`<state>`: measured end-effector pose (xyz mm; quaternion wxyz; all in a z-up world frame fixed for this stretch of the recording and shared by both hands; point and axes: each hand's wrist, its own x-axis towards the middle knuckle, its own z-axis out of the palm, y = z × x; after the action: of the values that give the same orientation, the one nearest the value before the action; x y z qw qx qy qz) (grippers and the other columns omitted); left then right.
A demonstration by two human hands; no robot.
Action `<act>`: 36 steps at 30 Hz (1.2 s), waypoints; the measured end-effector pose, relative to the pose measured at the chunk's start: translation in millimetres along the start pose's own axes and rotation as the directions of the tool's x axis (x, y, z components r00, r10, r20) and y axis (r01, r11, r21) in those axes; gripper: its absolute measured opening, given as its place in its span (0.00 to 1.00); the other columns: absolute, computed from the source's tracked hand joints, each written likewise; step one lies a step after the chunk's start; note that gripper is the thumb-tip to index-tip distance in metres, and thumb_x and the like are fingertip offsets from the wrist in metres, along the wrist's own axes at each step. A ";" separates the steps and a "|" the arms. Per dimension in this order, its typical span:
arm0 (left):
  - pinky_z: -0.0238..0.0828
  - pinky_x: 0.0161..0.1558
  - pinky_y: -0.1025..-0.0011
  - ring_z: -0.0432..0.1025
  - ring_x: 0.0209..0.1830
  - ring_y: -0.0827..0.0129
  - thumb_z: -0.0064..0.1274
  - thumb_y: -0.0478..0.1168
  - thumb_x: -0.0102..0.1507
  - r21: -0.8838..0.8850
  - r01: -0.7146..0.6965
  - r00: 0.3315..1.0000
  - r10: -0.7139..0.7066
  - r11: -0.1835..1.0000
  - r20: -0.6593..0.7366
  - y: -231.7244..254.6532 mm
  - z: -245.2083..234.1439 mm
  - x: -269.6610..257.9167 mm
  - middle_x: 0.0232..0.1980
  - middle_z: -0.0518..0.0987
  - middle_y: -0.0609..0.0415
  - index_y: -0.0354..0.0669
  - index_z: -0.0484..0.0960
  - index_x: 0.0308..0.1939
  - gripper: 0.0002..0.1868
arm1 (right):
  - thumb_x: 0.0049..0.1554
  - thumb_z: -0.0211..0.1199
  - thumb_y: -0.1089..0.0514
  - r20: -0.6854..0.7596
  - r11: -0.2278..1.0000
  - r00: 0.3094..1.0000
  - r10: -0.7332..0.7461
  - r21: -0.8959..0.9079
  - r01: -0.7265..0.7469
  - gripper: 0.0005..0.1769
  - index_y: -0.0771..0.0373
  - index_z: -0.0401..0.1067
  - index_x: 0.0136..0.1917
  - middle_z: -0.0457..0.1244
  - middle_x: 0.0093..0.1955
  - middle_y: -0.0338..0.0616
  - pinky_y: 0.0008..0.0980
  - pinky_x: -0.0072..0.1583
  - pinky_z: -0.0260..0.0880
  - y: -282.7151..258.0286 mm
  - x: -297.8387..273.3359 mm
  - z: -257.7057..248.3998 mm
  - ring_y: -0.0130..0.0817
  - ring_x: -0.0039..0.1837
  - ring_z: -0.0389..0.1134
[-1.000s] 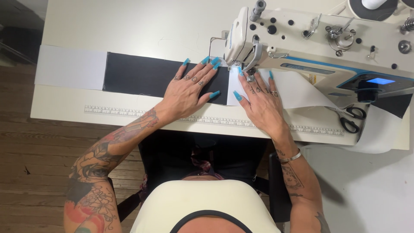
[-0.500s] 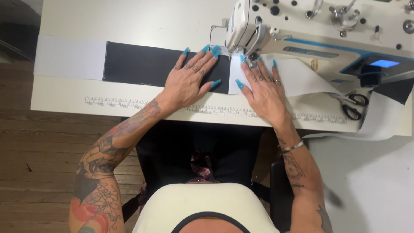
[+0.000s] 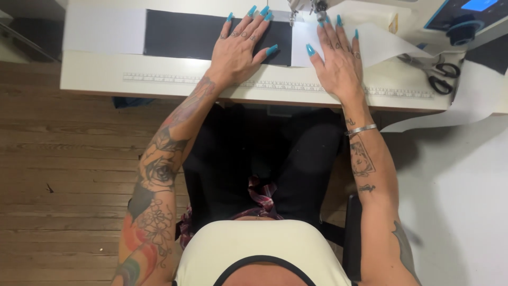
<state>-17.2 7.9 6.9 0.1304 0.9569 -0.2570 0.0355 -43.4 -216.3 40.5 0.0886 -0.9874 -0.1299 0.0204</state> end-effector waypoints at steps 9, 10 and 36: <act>0.32 0.62 0.56 0.43 0.67 0.65 0.20 0.60 0.63 -0.022 0.051 0.996 -0.052 0.998 -0.066 -2.3 7.5 -8.2 0.67 0.50 0.57 0.48 0.50 0.65 0.31 | 0.58 0.30 0.44 0.013 0.998 0.999 0.046 -0.042 -0.045 0.31 0.63 0.38 0.69 0.34 0.72 0.46 0.49 0.68 0.30 -12.0 -13.2 -4.4 0.42 0.72 0.32; 0.33 0.62 0.57 0.43 0.67 0.65 0.20 0.60 0.63 -0.009 0.046 0.995 -0.047 0.999 -0.087 -5.2 5.6 -2.1 0.67 0.50 0.57 0.49 0.50 0.65 0.32 | 0.58 0.27 0.43 0.022 0.997 0.998 0.062 -0.041 -0.061 0.32 0.62 0.35 0.69 0.31 0.72 0.45 0.47 0.69 0.28 -16.1 -10.9 -12.7 0.40 0.73 0.29; 0.28 0.63 0.58 0.40 0.68 0.68 0.15 0.63 0.61 -0.001 0.115 0.993 -0.115 0.993 0.008 -2.4 -3.6 -1.2 0.69 0.46 0.60 0.51 0.45 0.66 0.34 | 0.56 0.30 0.43 0.042 0.998 0.997 0.065 -0.016 -0.064 0.33 0.59 0.38 0.70 0.33 0.73 0.41 0.48 0.67 0.26 0.7 1.1 -1.5 0.38 0.73 0.31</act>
<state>-17.0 11.5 9.6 0.1318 0.9701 -0.2021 0.0241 -42.1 -216.9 41.9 0.0780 -0.9910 -0.0999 0.0430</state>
